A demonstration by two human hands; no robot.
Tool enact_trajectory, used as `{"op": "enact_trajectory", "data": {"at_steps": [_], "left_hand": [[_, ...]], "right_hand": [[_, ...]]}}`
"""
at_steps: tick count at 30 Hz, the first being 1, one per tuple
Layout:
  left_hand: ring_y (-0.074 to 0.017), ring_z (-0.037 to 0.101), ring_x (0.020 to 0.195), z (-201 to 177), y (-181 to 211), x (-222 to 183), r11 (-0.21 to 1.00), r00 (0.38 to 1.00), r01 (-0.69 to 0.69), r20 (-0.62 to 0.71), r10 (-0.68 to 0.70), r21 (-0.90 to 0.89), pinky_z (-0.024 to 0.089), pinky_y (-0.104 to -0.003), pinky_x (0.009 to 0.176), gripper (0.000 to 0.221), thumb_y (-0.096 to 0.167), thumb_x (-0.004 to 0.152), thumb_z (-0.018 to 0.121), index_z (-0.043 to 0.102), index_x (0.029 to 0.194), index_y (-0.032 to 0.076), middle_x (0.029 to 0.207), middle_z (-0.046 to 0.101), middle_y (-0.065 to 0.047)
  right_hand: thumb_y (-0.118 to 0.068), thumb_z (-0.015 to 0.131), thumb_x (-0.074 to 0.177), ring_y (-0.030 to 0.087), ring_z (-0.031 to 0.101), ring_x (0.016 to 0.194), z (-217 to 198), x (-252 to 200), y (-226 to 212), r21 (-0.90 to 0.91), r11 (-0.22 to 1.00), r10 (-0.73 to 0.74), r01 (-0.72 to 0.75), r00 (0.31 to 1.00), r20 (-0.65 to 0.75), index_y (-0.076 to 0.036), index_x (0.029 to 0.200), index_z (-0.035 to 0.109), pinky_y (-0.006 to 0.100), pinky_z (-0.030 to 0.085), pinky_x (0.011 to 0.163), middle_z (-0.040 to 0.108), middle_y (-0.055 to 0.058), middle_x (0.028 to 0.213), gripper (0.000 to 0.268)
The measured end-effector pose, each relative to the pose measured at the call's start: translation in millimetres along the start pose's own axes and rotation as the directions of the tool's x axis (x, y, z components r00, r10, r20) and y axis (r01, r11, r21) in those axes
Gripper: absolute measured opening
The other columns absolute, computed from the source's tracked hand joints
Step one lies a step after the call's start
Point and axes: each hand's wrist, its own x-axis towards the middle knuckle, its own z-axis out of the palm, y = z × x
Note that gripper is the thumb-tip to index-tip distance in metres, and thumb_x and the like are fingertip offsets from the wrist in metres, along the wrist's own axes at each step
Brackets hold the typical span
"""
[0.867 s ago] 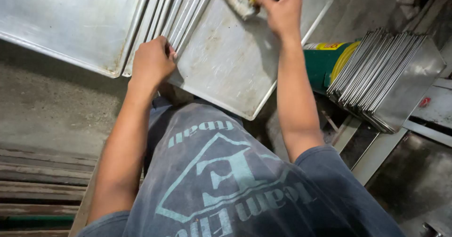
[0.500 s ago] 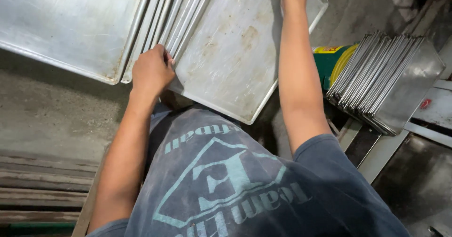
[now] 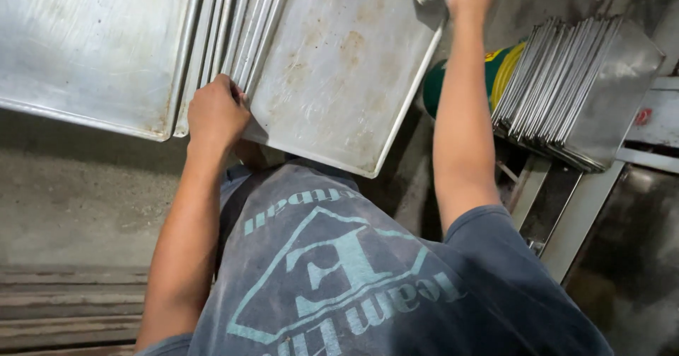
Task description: Greasing several baking trays one by one using a pastry brush.
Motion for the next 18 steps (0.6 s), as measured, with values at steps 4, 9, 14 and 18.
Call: {"op": "enact_trajectory", "data": {"at_steps": [4,9,14,18], "left_hand": [[-0.0456,0.069,0.084,-1,-1,2,1.0,1.0,-0.019,0.012,0.019,0.02,0.054,-0.055,0.075,0.019,0.019,0.09,0.072,0.07,0.095,0.001,0.088,0.071,-0.026],[-0.0461,0.069,0.083,5,-5,2,0.997,0.997,-0.07,-0.032,0.071,0.042,0.054,-0.055,0.073,0.017,0.017,0.09,0.071,0.07,0.093,0.001,0.087,0.071,-0.025],[-0.0465,0.069,0.082,11,-13,5,0.992,0.991,-0.117,-0.057,0.119,0.043,0.054,-0.056,0.072,0.018,0.017,0.092,0.071,0.069,0.094,0.0,0.085,0.071,-0.025],[-0.0457,0.069,0.082,15,-20,4,0.986,0.983,-0.163,-0.082,0.164,0.024,0.054,-0.055,0.072,0.017,0.018,0.092,0.072,0.07,0.092,0.001,0.086,0.072,-0.024]], "right_hand": [[-0.011,0.084,0.09,0.022,0.065,0.076,-35,-10,46,-0.004,0.999,0.042,-0.043,0.997,-0.067,0.001,0.096,0.062,0.042,0.055,0.071,0.071,0.009,0.086,0.026],[-0.025,0.085,0.087,0.026,0.074,0.076,-52,-62,-31,-0.257,0.949,0.149,-0.181,0.979,-0.137,-0.004,0.091,0.069,0.041,0.056,0.071,0.076,0.009,0.083,0.027],[-0.028,0.082,0.086,0.027,0.076,0.082,-60,-164,-98,-0.341,0.892,0.278,-0.295,0.955,-0.099,-0.006,0.094,0.075,0.04,0.058,0.078,0.079,0.01,0.089,0.025],[-0.02,0.081,0.088,0.022,0.072,0.079,-77,-258,-105,-0.116,0.931,0.347,-0.346,0.938,-0.015,-0.003,0.096,0.074,0.038,0.056,0.074,0.076,0.009,0.087,0.02]]}}
